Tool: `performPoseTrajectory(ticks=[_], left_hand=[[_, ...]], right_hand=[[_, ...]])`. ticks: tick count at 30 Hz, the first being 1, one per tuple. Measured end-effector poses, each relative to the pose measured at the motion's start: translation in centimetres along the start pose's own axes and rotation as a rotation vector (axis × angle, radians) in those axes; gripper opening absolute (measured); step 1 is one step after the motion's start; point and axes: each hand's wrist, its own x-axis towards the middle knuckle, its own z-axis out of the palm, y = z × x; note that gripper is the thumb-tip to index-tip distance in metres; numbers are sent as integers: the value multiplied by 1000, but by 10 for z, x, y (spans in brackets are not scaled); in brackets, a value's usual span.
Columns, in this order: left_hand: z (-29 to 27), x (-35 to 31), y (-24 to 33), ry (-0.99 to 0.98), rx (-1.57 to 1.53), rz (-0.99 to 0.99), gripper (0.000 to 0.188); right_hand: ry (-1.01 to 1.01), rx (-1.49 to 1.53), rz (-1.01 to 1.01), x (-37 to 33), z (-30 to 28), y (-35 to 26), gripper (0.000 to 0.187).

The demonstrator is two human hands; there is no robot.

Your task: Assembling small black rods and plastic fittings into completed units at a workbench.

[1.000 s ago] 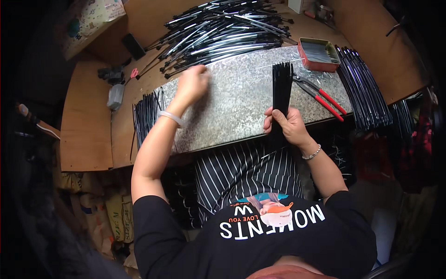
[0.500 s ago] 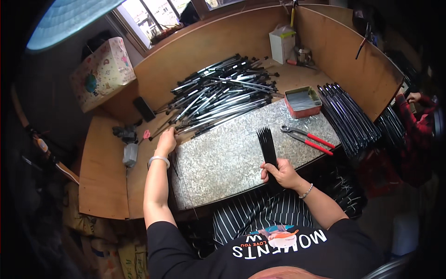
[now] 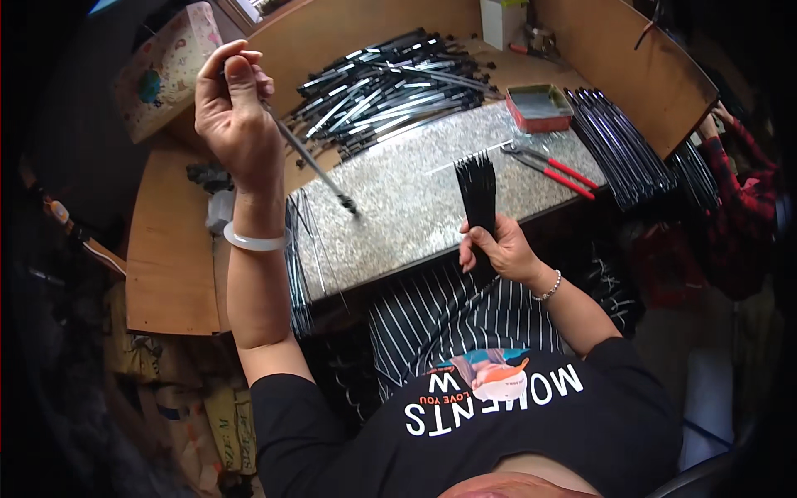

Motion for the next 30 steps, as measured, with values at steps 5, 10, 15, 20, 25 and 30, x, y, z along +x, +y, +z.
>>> performPoseTrajectory(ticks=[5, 10, 15, 20, 25, 30], left_hand=[[13, -46, 12, 27, -67, -123, 22], [0, -50, 16, -182, -168, -113, 28], [2, -87, 54, -209, -338, -393, 37], [13, -135, 61, -52, -670, -704, 39], [13, -151, 53, -19, -852, -729, 40], [16, -156, 51, 27, -955, -713, 39]], right_hand=[[-83, -79, -140, -7, 27, -17, 21], [-143, -83, -203, -10, 38, -26, 19], [-151, -89, -266, -14, 49, -32, 18], [-169, -127, -193, -12, 59, -38, 18], [-156, -131, -56, -8, 59, -35, 21], [-131, -130, -6, -9, 60, -33, 29]])
